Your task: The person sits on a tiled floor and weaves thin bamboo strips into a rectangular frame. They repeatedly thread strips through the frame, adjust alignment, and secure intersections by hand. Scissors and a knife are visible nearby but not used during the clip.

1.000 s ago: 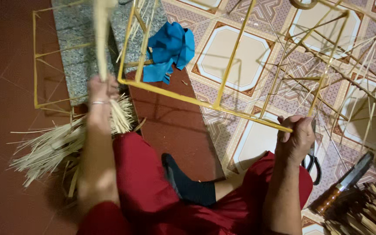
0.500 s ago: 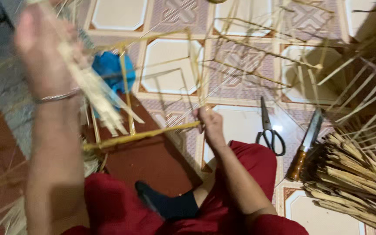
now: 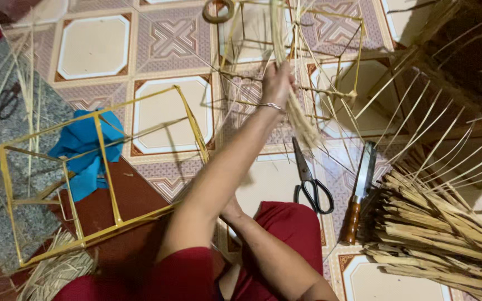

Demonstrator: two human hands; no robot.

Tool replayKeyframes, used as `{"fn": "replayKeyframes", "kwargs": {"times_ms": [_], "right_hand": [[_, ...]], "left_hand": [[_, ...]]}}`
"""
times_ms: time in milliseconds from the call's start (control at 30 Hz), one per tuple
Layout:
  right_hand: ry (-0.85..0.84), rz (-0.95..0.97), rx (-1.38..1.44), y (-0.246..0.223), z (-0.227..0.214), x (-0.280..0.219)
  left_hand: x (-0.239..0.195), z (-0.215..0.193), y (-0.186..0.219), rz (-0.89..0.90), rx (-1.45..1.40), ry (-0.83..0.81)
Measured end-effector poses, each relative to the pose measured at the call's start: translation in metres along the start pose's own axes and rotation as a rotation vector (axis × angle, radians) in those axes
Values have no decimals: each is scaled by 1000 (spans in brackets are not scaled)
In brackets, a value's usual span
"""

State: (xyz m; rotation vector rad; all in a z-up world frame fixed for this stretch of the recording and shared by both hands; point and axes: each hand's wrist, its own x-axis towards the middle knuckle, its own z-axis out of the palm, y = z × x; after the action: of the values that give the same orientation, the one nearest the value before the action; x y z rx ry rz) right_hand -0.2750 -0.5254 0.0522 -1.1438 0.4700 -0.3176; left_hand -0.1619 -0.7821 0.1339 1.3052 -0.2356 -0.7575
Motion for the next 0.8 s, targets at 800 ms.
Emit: {"fn": "replayKeyframes", "kwargs": {"times_ms": [800], "right_hand": [[18, -164, -195, -14, -40, 22]], "left_hand": [[-309, -347, 103, 532, 615, 303]]}}
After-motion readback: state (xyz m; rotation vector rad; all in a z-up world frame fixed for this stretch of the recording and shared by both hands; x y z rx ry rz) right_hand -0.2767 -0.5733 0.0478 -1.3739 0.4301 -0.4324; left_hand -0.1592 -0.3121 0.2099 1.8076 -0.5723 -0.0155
